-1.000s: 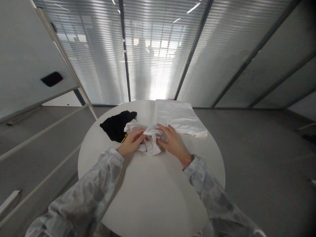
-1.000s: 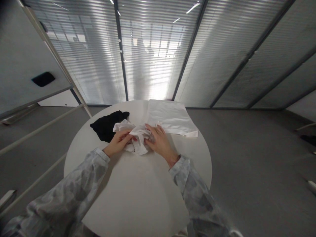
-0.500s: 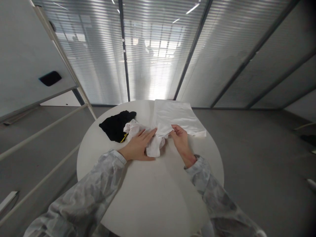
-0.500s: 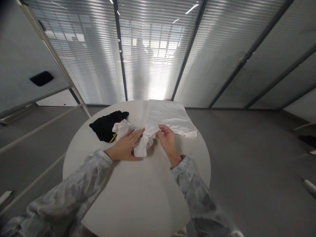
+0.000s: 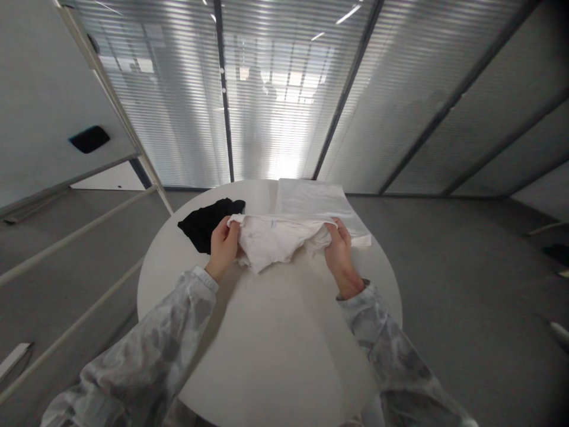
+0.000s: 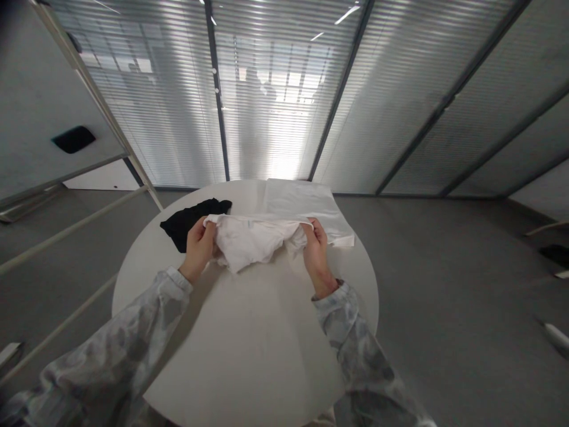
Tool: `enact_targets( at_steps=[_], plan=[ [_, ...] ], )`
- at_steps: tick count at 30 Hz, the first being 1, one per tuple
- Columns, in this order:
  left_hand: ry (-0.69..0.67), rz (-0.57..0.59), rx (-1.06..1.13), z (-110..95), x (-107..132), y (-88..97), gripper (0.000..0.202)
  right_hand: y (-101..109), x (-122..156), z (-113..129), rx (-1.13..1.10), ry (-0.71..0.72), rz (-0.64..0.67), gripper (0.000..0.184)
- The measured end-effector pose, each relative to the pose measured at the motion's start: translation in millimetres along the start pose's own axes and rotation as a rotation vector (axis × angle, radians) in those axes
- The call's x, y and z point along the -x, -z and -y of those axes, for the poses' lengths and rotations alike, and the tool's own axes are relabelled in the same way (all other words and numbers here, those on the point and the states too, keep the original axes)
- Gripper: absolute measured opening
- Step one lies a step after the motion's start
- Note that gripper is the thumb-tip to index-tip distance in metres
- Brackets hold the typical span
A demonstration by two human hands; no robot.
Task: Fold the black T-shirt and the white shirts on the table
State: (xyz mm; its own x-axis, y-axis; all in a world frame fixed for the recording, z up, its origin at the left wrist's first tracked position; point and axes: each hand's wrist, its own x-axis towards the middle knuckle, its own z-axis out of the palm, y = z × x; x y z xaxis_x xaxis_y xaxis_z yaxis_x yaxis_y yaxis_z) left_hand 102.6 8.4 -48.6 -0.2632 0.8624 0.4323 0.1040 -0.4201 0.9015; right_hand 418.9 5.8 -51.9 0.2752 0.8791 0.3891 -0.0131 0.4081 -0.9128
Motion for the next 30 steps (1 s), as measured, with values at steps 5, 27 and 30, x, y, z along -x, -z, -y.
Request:
enact_targets(
  at_steps=[5, 27, 30],
  plan=[
    [0.157, -0.107, 0.159, 5, -9, 0.1, 0.037, -7, 3, 8, -0.108, -0.075, 0.048, 0.026],
    [-0.699, 0.751, -0.648, -12, 15, 0.5, 0.019, -14, 1, 7, -0.387, -0.251, -0.15, 0.03],
    [-0.649, 0.658, -0.507, -8, 12, 2.9, 0.017, -11, -1, 7, -0.4, -0.233, -0.166, 0.03]
  ],
)
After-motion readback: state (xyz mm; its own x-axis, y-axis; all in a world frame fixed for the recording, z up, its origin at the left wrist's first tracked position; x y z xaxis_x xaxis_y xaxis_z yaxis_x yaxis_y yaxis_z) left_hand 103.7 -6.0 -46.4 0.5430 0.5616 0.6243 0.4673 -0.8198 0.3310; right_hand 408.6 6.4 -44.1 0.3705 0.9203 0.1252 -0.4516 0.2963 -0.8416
